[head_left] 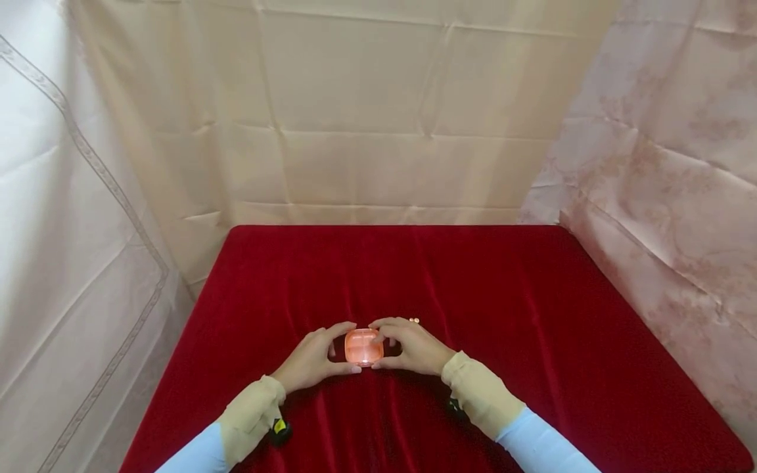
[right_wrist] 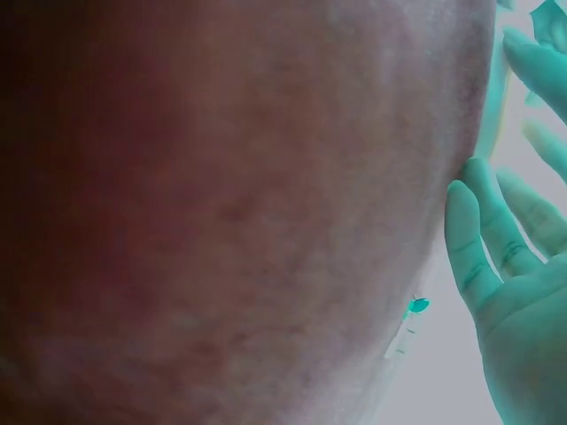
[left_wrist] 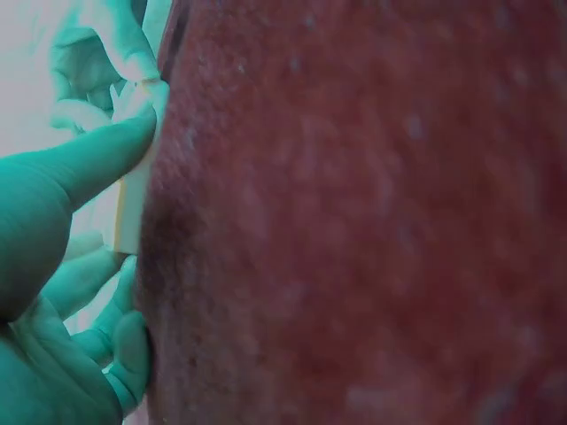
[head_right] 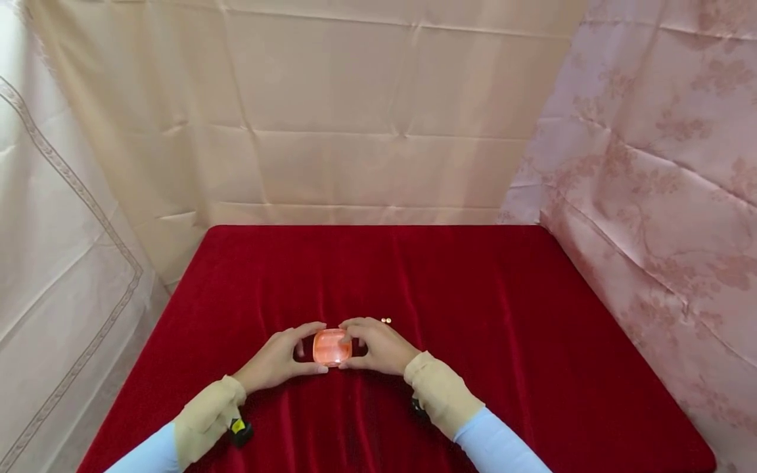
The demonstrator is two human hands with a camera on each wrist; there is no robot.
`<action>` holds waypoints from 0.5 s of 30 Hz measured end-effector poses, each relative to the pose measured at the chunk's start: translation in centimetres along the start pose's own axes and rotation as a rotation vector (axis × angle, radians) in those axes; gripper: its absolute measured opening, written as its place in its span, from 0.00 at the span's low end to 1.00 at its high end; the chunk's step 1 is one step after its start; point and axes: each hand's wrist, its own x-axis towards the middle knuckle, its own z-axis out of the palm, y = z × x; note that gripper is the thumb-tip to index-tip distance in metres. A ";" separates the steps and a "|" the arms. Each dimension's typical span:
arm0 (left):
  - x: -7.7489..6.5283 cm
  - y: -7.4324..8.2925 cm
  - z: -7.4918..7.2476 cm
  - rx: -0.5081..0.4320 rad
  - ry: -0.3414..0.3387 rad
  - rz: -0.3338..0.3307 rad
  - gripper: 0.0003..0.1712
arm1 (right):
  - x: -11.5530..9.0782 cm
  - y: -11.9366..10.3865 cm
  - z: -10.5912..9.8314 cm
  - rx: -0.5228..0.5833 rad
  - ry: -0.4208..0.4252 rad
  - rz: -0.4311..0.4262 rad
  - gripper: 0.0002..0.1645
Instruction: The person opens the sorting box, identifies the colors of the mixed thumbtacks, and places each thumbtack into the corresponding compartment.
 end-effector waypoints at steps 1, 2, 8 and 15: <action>0.0 0.1 0.0 -0.003 0.006 0.011 0.48 | 0.1 0.0 0.0 -0.003 0.002 -0.004 0.19; 0.1 0.1 -0.1 -0.006 0.012 0.025 0.48 | 0.1 0.0 -0.1 -0.009 0.005 -0.010 0.19; 0.4 0.5 -0.4 -0.016 0.020 0.051 0.49 | 0.7 -0.1 -0.7 -0.022 0.013 -0.061 0.18; 0.2 0.7 -0.2 -0.030 0.014 0.032 0.49 | 0.7 0.2 -0.6 0.055 0.012 -0.086 0.16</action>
